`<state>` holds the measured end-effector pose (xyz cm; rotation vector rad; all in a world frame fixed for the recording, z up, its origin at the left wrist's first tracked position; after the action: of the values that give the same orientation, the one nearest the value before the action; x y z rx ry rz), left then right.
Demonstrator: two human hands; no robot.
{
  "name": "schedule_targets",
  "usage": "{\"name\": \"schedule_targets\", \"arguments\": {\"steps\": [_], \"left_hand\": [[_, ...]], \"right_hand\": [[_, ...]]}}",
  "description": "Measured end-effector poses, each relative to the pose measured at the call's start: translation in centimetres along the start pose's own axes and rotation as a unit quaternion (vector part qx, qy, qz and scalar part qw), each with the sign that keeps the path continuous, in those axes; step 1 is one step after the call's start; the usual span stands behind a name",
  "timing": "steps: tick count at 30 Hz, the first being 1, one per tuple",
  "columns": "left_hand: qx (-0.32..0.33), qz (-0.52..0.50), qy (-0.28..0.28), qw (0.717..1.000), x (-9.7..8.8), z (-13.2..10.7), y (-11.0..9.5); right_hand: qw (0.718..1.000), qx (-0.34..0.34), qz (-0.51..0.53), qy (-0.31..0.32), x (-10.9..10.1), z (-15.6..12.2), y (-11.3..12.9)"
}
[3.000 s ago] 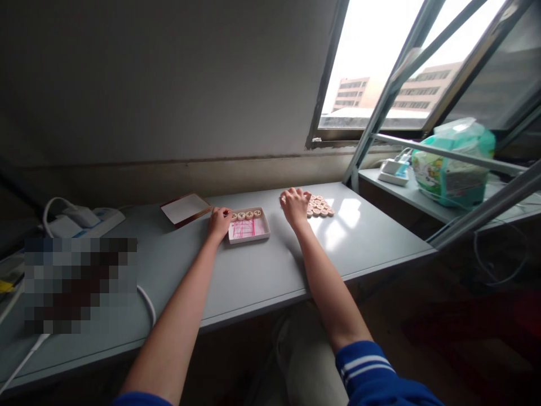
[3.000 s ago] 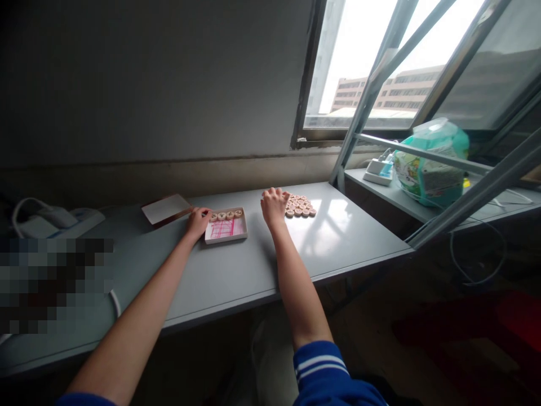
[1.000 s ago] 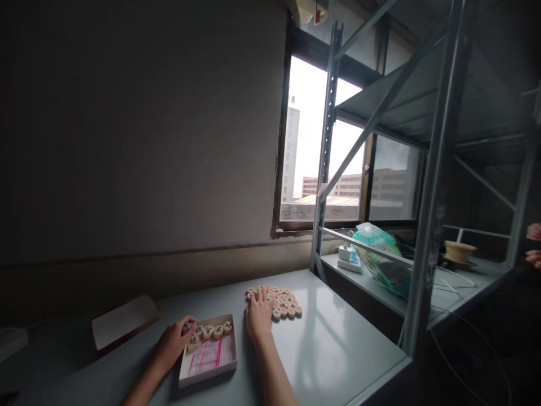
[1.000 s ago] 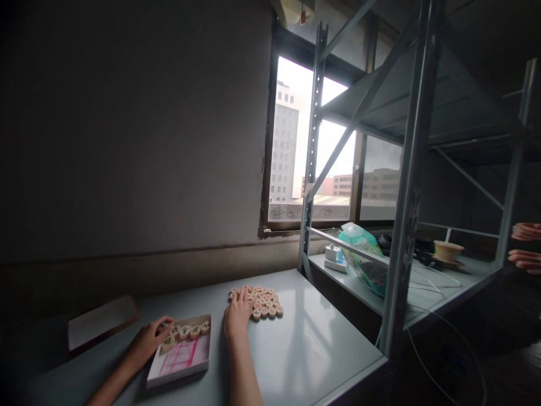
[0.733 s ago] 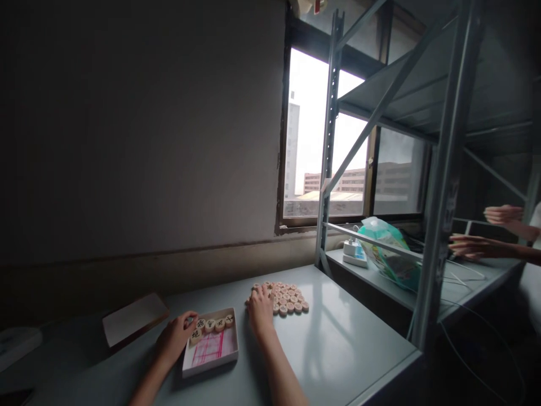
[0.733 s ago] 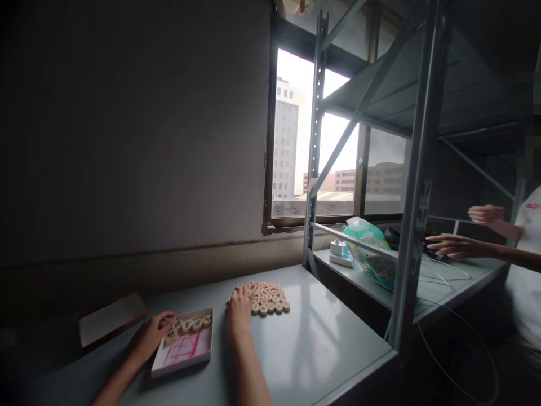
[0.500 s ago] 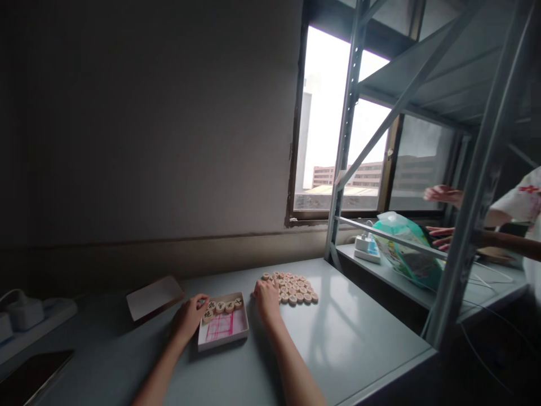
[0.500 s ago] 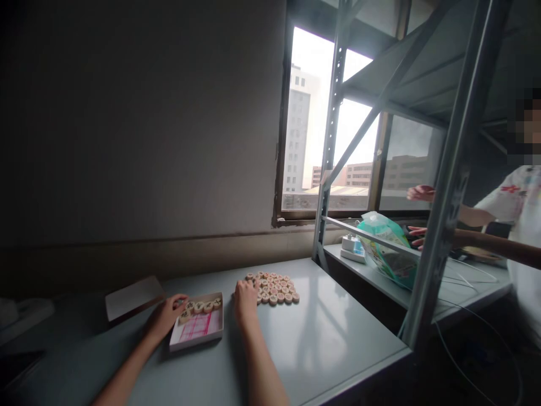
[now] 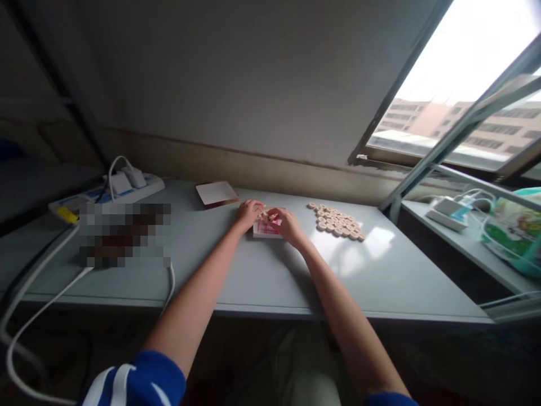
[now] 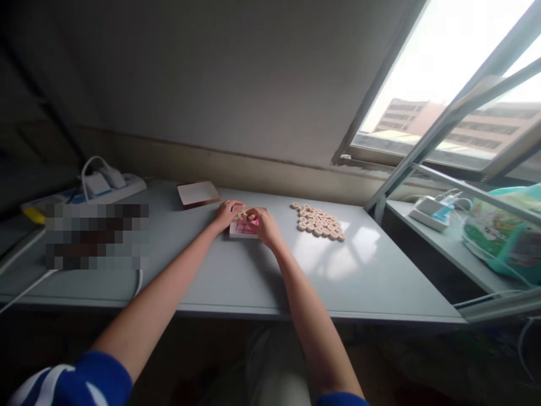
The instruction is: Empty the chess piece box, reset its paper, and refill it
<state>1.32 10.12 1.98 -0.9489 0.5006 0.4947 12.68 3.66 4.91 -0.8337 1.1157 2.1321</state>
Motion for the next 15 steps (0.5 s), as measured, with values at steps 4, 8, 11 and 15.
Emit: {"name": "schedule_targets", "arguments": {"steps": [4, 8, 11, 15], "left_hand": [[-0.019, -0.020, 0.028, 0.999, 0.0, -0.5, -0.4], [-0.050, -0.015, 0.053, 0.997, -0.2, -0.7, -0.6], [-0.071, -0.002, 0.059, 0.996, -0.1, -0.7, -0.6], [-0.088, 0.026, 0.061, 0.994, 0.2, -0.9, -0.5]], "right_hand": [[1.000, 0.012, -0.023, -0.018, -0.3, -0.1, -0.4], [0.987, 0.061, -0.143, -0.037, -0.8, -0.4, -0.8], [0.977, 0.098, -0.189, 0.004, -0.5, -0.4, -1.0], [0.977, 0.135, -0.166, 0.021, -1.2, -0.2, -2.0]]}}
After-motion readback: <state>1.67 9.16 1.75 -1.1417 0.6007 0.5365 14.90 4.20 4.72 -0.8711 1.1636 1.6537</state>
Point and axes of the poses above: each hand's wrist, its own z-axis towards the middle knuckle, its own x-axis out of the palm, y = z × x, the point moved 9 cm from there along z, towards the middle knuckle, and after that the axes turned 6 degrees about x, right-handed, at the moved point
